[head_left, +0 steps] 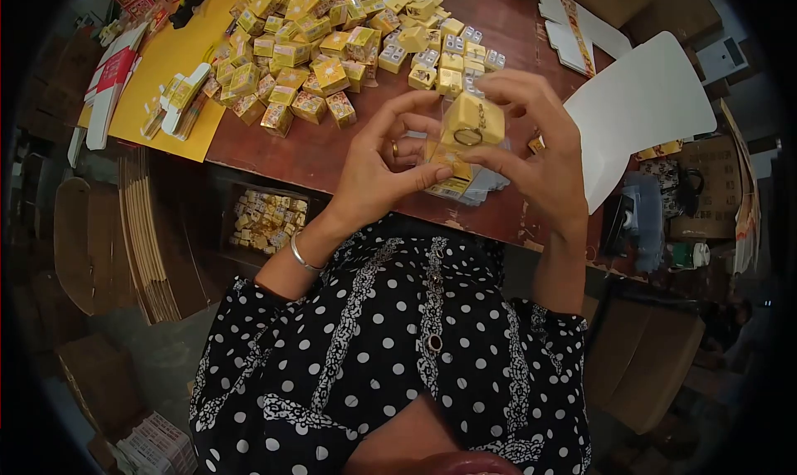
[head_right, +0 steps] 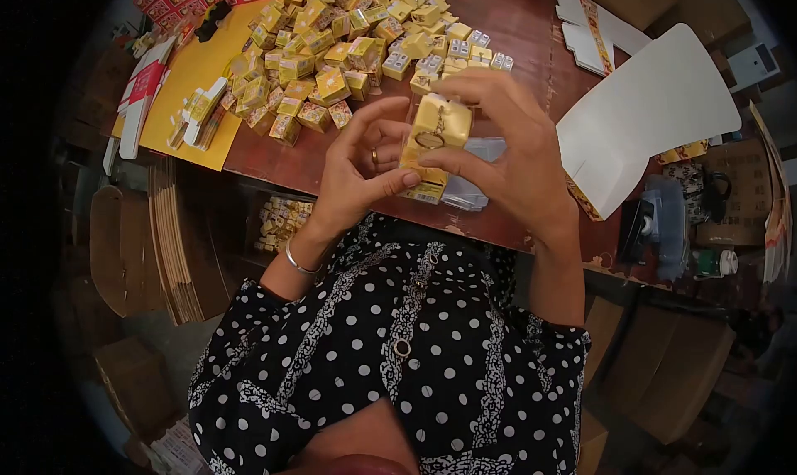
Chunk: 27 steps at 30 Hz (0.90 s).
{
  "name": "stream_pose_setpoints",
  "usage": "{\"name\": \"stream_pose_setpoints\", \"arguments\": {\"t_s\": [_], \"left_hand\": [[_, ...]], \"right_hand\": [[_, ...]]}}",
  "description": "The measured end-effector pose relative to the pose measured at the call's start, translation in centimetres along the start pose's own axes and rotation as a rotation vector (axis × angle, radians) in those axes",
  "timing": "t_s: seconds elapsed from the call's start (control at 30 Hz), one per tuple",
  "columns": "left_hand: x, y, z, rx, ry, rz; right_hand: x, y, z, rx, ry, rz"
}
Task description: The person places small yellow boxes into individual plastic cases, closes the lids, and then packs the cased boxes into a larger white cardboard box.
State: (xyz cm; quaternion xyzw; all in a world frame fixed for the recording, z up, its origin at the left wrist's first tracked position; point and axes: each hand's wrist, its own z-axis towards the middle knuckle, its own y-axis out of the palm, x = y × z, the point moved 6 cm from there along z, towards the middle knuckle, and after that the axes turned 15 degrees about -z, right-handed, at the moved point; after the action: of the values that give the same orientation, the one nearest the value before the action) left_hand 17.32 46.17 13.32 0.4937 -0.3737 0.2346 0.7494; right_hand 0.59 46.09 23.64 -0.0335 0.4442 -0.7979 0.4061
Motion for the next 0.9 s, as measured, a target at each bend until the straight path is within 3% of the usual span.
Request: {"name": "stream_pose_setpoints", "arguments": {"t_s": [0.13, 0.2, 0.33, 0.57, 0.7, 0.8, 0.9], "left_hand": [[0.3, 0.6, -0.1, -0.012, 0.093, -0.085], [0.0, 1.0, -0.2, -0.017, 0.074, -0.073], [-0.8, 1.3, -0.9, -0.053, -0.039, -0.059], [-5.4, -1.0, -5.2, 0.004, -0.268, -0.154], [-7.5, -2.8, -7.8, 0.058, -0.249, -0.092], [-7.4, -2.7, -7.8, 0.083, -0.266, -0.115], [-7.5, -2.9, -7.6, 0.050, -0.279, -0.080]], "right_hand": [[1.7, 1.0, -2.3, 0.099, 0.095, -0.030], [2.5, 3.9, -4.2, -0.051, 0.365, 0.518], [1.6, 6.0, -6.0, -0.001, 0.415, 0.734], [0.8, 8.8, -11.6, -0.095, 0.570, 0.696], [-0.4, 11.6, -16.0, -0.059, 0.663, 0.824], [-1.0, 10.7, -15.5, 0.003, 0.549, 0.797], [-0.4, 10.5, -15.8, -0.035, 0.684, 0.819]]}}
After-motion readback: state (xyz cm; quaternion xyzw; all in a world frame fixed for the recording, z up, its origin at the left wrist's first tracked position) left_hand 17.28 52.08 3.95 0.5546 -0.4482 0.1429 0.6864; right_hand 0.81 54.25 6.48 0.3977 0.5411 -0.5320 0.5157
